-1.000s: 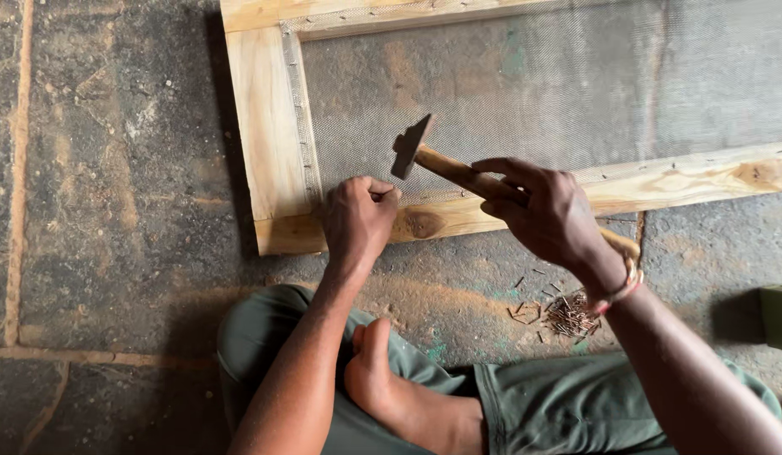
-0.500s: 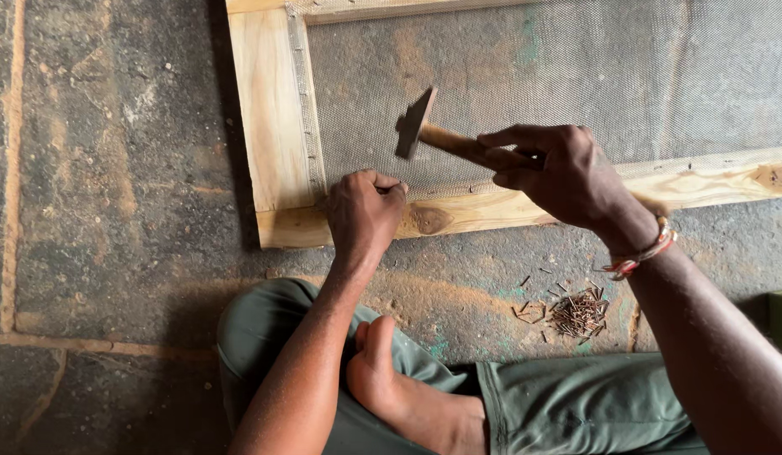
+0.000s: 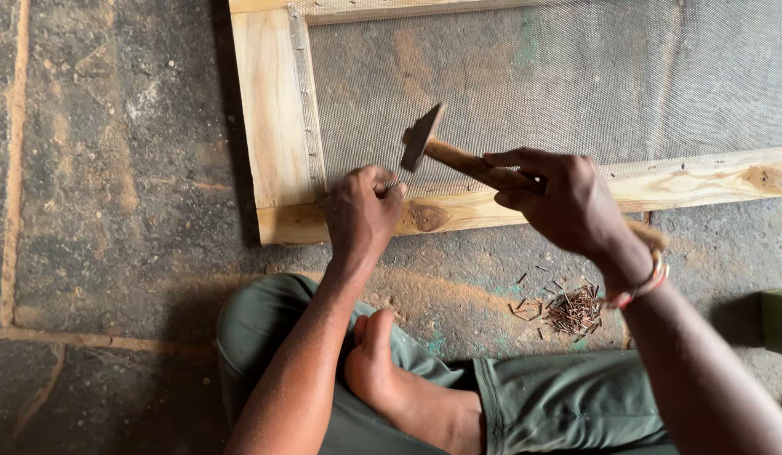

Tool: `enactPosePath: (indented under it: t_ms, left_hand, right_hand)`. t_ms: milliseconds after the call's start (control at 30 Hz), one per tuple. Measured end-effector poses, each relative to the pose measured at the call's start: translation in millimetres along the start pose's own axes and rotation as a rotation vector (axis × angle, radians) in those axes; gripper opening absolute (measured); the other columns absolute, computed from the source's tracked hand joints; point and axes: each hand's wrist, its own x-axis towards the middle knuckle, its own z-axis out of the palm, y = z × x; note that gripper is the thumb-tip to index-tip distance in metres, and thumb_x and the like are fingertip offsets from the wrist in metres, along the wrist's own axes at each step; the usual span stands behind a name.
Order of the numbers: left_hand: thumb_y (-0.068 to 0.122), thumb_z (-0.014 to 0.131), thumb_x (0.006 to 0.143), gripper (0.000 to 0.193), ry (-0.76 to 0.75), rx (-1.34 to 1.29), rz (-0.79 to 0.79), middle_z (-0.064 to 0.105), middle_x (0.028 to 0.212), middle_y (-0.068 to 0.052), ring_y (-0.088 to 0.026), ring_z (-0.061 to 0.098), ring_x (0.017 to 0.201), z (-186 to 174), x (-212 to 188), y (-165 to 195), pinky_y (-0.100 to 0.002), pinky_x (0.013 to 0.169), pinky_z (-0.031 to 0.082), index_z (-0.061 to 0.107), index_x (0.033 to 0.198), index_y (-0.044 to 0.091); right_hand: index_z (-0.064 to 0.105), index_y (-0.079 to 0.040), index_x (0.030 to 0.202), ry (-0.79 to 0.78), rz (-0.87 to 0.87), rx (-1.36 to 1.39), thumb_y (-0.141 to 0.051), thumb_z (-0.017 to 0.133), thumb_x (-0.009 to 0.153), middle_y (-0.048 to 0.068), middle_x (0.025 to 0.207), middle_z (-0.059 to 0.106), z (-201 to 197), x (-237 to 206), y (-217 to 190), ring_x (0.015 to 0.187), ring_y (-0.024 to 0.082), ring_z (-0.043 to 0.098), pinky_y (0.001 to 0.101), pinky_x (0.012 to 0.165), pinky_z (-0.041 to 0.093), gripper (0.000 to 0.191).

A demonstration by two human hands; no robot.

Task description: The person sits on a stone floor and uses a hammer to drive nails into a wooden frame, securing a metal mesh screen. The person repeatedly picks up nails, positions them along the frame edges, and hammers them in to attach the screen.

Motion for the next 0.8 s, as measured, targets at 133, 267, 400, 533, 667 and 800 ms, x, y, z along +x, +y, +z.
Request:
enactPosePath:
  t_ms: [133, 267, 400, 533, 667, 800]
  left_hand:
    - [0.012, 0.075, 0.09, 0.022, 0.089, 0.098, 0.182, 0.072, 0.084, -0.006, -0.014, 0.061, 0.062, 2.1, -7.7, -7.6, -0.03, 0.057, 0.049, 0.077, 0.111, 0.005]
    - [0.015, 0.076, 0.092, 0.017, 0.06, 0.119, 0.219, 0.071, 0.087, -0.005, -0.015, 0.064, 0.067, 5.7, -9.5, -14.6, -0.031, 0.06, 0.05, 0.077, 0.107, 0.006]
    - [0.017, 0.076, 0.092, 0.014, 0.063, 0.017, 0.22, 0.072, 0.089, -0.002, -0.011, 0.068, 0.069, 8.1, -7.7, -15.9, -0.029, 0.067, 0.054, 0.075, 0.103, 0.007]
    - [0.018, 0.074, 0.091, 0.01, 0.06, 0.039, 0.203, 0.071, 0.086, -0.002, -0.013, 0.066, 0.069, 9.6, -7.5, -14.4, -0.034, 0.07, 0.054, 0.075, 0.094, 0.009]
    - [0.017, 0.071, 0.094, 0.008, 0.067, 0.042, 0.218, 0.067, 0.088, -0.004, -0.017, 0.064, 0.077, 12.1, -12.0, -13.6, -0.037, 0.075, 0.053, 0.071, 0.092, 0.009]
    - [0.012, 0.067, 0.096, 0.006, 0.159, 0.063, 0.296, 0.064, 0.091, -0.005, -0.021, 0.063, 0.086, 16.6, -17.9, -16.0, -0.038, 0.078, 0.05, 0.067, 0.092, 0.008]
  right_hand:
    - [0.069, -0.015, 0.133, 0.075, 0.078, 0.152, -0.018, 0.078, 0.087, 0.007, 0.091, 0.079, 5.3, -26.9, -8.9, 0.06, 0.008, 0.067, 0.0281, 0.053, 0.056, 0.046]
    - [0.071, -0.018, 0.132, 0.088, 0.274, 0.253, -0.017, 0.08, 0.084, 0.007, 0.081, 0.078, 11.6, -52.6, -17.1, 0.057, 0.01, 0.063, 0.0299, 0.052, 0.052, 0.049]
    - [0.07, -0.019, 0.133, 0.132, 0.291, 0.326, -0.017, 0.08, 0.084, 0.004, 0.079, 0.077, 15.2, -70.4, -22.3, 0.057, 0.009, 0.063, 0.0274, 0.052, 0.052, 0.049]
    - [0.071, -0.021, 0.133, 0.157, 0.317, 0.33, -0.016, 0.08, 0.085, 0.004, 0.079, 0.079, 17.8, -81.1, -23.2, 0.057, 0.008, 0.063, 0.027, 0.051, 0.051, 0.049]
    - [0.07, -0.018, 0.133, 0.24, 0.252, 0.232, -0.017, 0.081, 0.084, 0.006, 0.088, 0.08, 26.1, -86.8, -25.0, 0.06, 0.006, 0.066, 0.0282, 0.051, 0.051, 0.05]
    - [0.072, -0.016, 0.131, 0.382, 0.122, 0.13, -0.015, 0.082, 0.087, 0.011, 0.086, 0.078, 42.8, -92.1, -32.6, 0.065, 0.011, 0.07, 0.0311, 0.057, 0.054, 0.046]
